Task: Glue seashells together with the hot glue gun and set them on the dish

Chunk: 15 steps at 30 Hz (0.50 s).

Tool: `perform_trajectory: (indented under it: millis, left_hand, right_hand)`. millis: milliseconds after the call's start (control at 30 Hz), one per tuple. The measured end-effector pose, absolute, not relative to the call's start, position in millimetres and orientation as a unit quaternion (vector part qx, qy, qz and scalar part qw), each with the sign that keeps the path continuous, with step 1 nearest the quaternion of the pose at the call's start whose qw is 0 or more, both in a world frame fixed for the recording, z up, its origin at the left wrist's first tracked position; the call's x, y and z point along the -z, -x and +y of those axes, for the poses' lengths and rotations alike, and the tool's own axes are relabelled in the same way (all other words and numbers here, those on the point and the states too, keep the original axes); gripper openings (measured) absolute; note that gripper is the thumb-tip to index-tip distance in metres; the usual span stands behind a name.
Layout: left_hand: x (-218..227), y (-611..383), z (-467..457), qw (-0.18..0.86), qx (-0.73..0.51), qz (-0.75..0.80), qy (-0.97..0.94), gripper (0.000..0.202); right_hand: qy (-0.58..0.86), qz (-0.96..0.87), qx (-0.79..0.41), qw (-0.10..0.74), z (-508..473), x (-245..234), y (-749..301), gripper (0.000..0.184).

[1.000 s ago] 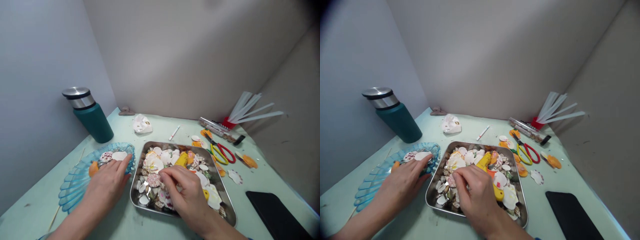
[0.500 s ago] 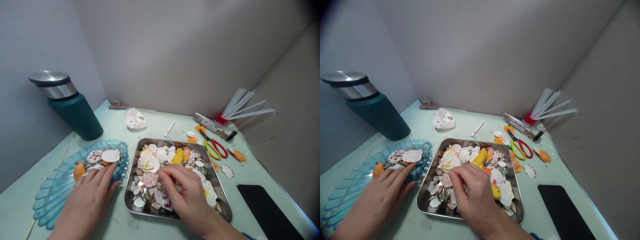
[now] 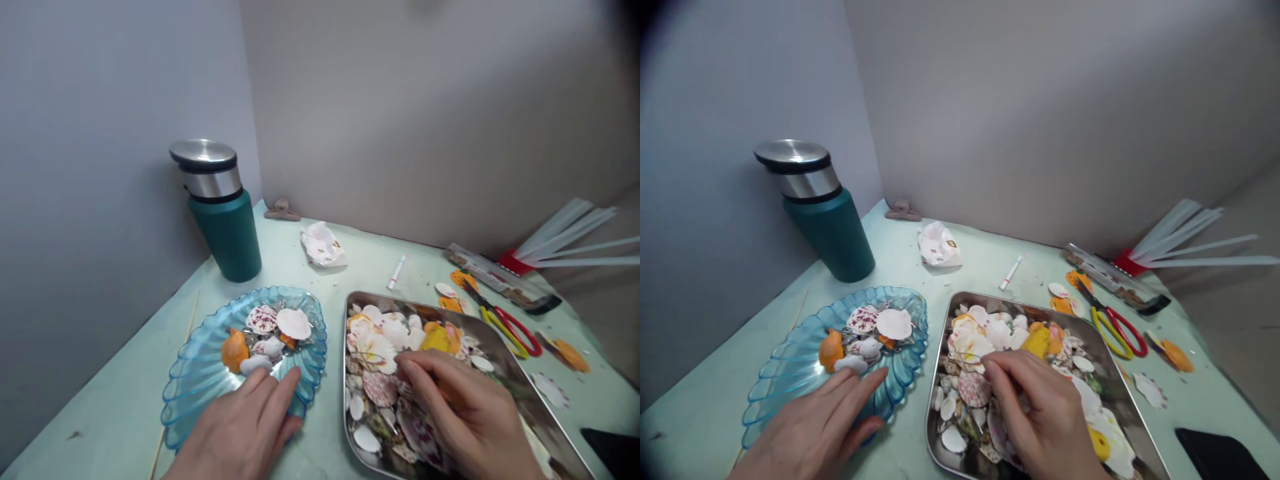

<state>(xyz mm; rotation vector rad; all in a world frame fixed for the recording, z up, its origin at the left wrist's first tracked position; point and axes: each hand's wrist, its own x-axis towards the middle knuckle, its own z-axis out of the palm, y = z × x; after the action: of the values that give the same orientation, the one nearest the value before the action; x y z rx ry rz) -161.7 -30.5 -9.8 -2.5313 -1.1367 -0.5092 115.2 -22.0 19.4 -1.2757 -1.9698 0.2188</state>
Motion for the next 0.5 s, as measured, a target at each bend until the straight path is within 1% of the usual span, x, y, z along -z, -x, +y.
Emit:
perform_trajectory:
  millis: [100,167,233,333,367,433,500]
  left_hand:
    - [12,176,-26,0.128,0.161,-0.409,0.889,0.031]
    - [16,186,-23,0.117,0.156,-0.419,0.886,0.033]
    - [22,194,-21,0.112,0.161,-0.422,0.885,0.036]
    - [31,202,-18,0.114,0.167,-0.421,0.884,0.041]
    - [33,203,-18,0.117,0.168,-0.427,0.881,0.042]
    - [36,205,-18,0.108,0.162,-0.445,0.874,0.045]
    - [34,206,-19,0.085,0.147,-0.461,0.871,0.048]
  right_hand:
    - [0.474,-0.8,-0.11,0.351,-10,-33,-87,0.012]
    - [0.455,-0.829,-0.144,0.29,2,-39,-62,0.014]
    - [0.461,-0.848,-0.143,0.217,16,-41,-37,0.015]
    - [0.476,-0.859,-0.131,0.136,33,-40,-8,0.028]
    - [0.473,-0.863,-0.132,0.122,37,-39,-3,0.033]
    - [0.477,-0.862,-0.137,0.101,41,-36,3,0.036]
    - [0.48,-0.86,-0.14,0.104,43,-33,2,0.04]
